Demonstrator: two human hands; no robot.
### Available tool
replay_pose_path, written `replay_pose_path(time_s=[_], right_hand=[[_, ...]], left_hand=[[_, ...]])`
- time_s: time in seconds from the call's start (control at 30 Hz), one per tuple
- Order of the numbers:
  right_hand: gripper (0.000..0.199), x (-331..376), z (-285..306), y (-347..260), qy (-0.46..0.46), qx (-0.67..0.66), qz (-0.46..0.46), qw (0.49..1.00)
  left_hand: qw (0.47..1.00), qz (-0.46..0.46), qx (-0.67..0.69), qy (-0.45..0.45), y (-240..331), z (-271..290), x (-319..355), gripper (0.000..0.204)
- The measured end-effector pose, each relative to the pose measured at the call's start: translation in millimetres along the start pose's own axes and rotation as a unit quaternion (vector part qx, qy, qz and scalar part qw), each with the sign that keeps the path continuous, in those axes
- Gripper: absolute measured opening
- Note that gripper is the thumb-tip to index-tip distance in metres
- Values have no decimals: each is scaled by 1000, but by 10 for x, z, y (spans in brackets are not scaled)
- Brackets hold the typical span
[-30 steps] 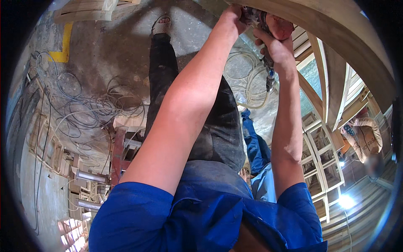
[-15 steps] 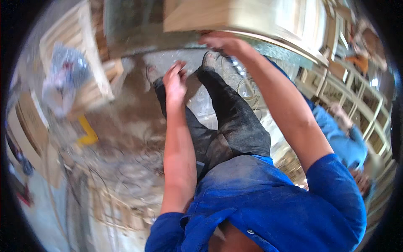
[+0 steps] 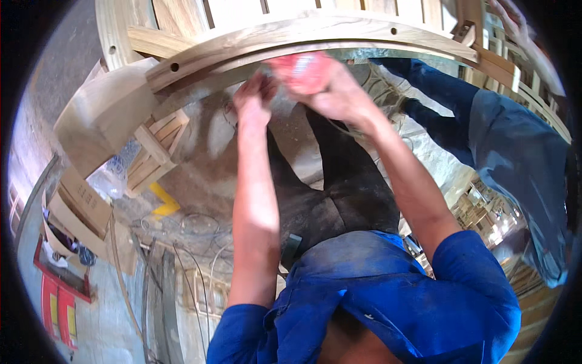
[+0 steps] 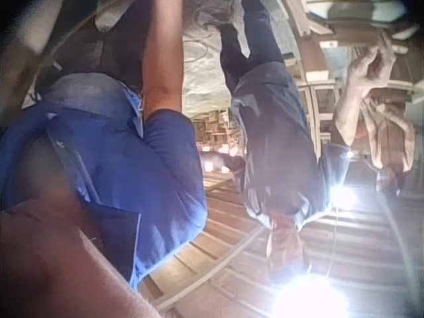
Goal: Assembling small wooden slatted tables or stools using a power drill.
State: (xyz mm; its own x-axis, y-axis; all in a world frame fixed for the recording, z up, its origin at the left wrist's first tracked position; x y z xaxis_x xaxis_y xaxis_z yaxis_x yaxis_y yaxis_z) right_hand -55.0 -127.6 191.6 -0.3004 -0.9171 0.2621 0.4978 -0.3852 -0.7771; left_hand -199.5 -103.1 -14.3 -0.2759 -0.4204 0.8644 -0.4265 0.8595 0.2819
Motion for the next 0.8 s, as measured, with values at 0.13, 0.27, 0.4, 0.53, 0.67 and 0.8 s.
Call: replay_pose_path(time_s=[0.13, 0.27, 0.4, 0.53, 0.67, 0.8], right_hand=[[36, 368, 270, 573, 1, -24, -99, 995], [44, 645, 311, 1255, 0, -185, -204, 961], [43, 728, 348, 1502, -25, -149, -261, 953], [39, 624, 329, 1445, -73, -134, -243, 958], [44, 631, 369, 1410, -97, -190, -241, 947], [44, 664, 400, 1412, -108, -196, -245, 943]], left_hand=[[996, 57, -5, -68, -312, -470, -277, 9], [986, 74, 47, -143, -608, -807, -341, 15], [985, 25, -92, -141, -612, -910, -239, 15], [981, 51, -9, -187, -609, -697, -547, 21], [975, 74, 78, -192, -807, -659, -610, 20], [938, 165, 149, -265, -859, -825, -571, 14]])
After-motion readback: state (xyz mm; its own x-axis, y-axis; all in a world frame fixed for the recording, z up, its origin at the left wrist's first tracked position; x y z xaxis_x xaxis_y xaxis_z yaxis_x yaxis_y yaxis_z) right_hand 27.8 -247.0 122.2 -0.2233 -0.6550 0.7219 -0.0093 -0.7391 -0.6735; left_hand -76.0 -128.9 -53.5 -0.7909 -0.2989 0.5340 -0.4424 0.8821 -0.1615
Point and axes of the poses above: each hand's wrist, its own x-axis away from the middle knuckle, its own z-axis out of the back of the hand, y = z × x, the point moved 7 cm from there along -x, towards the middle knuckle, and after that the axes turned 13 degrees about x, right-handed, at the moved point
